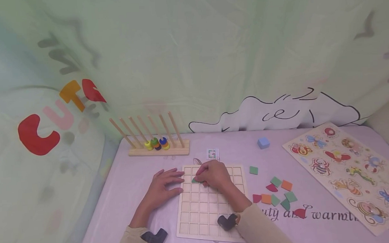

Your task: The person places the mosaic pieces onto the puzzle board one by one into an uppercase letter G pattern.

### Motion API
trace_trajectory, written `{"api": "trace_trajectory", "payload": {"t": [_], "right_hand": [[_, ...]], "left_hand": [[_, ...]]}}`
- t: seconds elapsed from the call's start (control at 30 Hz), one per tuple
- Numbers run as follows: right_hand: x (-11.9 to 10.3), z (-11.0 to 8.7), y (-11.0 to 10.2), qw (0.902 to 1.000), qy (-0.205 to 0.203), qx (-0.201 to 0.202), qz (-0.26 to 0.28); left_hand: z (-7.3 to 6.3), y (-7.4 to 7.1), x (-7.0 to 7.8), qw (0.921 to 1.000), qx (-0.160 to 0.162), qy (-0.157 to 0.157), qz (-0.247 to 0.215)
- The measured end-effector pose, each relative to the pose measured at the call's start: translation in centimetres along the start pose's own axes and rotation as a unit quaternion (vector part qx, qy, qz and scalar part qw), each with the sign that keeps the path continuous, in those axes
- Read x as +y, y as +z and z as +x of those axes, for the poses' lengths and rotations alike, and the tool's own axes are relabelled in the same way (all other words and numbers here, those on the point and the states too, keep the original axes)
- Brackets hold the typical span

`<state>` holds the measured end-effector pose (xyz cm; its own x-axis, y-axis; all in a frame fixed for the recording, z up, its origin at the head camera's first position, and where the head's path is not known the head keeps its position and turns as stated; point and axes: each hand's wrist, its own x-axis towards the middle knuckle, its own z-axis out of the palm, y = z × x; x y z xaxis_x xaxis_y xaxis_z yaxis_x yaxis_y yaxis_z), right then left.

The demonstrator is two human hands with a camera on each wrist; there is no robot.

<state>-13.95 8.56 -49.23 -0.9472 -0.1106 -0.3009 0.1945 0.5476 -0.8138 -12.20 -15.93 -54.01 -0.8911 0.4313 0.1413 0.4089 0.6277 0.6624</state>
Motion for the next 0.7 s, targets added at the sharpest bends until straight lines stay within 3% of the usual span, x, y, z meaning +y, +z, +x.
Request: {"api": "trace_trajectory", "payload": {"t": [0.5,0.7], "right_hand": [[0.7,-0.6,-1.6,0.9968,-0.035,-0.041,0.059],[1.5,-0.8,-3.7,0.9978,-0.015,-0.032,0.055]], "left_hand": [[0.0,0.1,0.1,1.0000,0.007,0.007,0.002],[-0.1,0.1,0.0,0.9999,0.010,0.008,-0.001]]}}
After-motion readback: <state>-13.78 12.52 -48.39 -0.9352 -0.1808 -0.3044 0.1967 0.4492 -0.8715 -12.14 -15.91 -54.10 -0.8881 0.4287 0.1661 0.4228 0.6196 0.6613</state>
